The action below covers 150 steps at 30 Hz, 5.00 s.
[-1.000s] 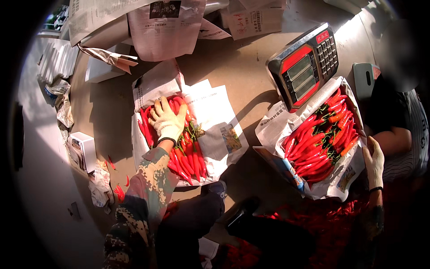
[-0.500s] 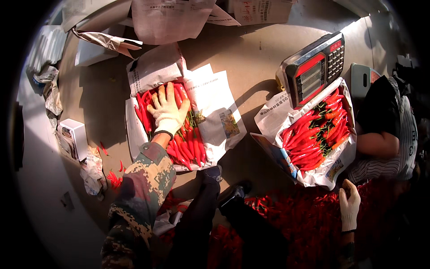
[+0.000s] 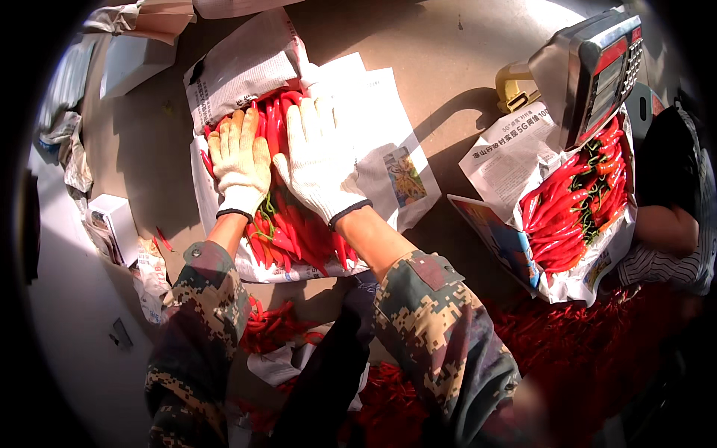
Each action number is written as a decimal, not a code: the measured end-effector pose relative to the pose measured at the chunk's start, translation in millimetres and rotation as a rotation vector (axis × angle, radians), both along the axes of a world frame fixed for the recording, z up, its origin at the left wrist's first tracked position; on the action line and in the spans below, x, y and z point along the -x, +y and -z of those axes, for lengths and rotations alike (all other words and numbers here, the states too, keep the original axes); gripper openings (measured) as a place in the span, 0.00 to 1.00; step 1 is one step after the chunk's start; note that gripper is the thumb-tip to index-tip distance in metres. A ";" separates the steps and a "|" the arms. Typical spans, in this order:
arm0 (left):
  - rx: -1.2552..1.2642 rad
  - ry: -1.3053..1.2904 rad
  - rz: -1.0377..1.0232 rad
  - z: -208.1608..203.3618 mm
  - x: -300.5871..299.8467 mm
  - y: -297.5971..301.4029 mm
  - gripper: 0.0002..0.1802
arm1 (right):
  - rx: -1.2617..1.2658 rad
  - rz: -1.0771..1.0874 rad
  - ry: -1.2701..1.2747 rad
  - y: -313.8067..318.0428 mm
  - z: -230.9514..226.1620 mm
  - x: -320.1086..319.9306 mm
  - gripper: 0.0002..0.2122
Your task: The person organizes rows of red peppers in boxes, places newspaper over the peppers, and prepares the boxes for transport.
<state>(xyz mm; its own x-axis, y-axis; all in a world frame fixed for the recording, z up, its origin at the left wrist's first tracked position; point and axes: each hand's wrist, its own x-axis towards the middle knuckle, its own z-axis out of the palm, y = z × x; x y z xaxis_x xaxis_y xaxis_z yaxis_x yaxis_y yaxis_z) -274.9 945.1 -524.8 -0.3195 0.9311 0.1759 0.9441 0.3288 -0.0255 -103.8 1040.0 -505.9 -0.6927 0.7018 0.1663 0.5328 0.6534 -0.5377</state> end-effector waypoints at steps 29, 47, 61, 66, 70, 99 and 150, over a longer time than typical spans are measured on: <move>-0.129 -0.244 -0.026 -46.9 -62.9 -160.2 0.37 | 0.275 -0.157 -0.126 -89.7 -42.4 -137.3 0.40; 0.461 -0.435 -0.510 -43.0 -148.6 -180.0 0.23 | 0.607 0.062 -0.222 -92.6 -47.2 -57.6 0.16; 0.354 -0.736 -0.696 -107.8 -171.1 -221.9 0.18 | 0.675 0.128 -0.231 -83.3 -55.7 -127.0 0.16; 0.190 -0.722 -0.729 -94.6 -176.1 -234.9 0.16 | 0.636 0.029 -0.404 -91.7 -56.6 -49.9 0.22; 0.126 -0.763 -0.751 -85.4 -186.1 -211.4 0.16 | 0.614 -0.071 -0.524 -76.4 -46.3 -31.6 0.21; 0.140 -0.458 -0.555 -46.6 -149.0 -165.8 0.29 | 0.372 -0.146 -0.290 -105.4 -48.7 -101.5 0.14; -0.077 -0.368 -0.102 -32.9 -161.0 -150.4 0.28 | 0.063 -0.087 -0.143 -90.9 -10.1 -91.3 0.39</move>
<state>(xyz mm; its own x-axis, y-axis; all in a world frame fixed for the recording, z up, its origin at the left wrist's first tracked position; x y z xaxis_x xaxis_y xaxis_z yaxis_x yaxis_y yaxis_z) -113.9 794.7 -491.9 -0.4646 0.8798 0.1006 0.8478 0.4091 0.3376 -12.5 949.1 -495.8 -0.7646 0.6442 0.0191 0.5501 0.6678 -0.5015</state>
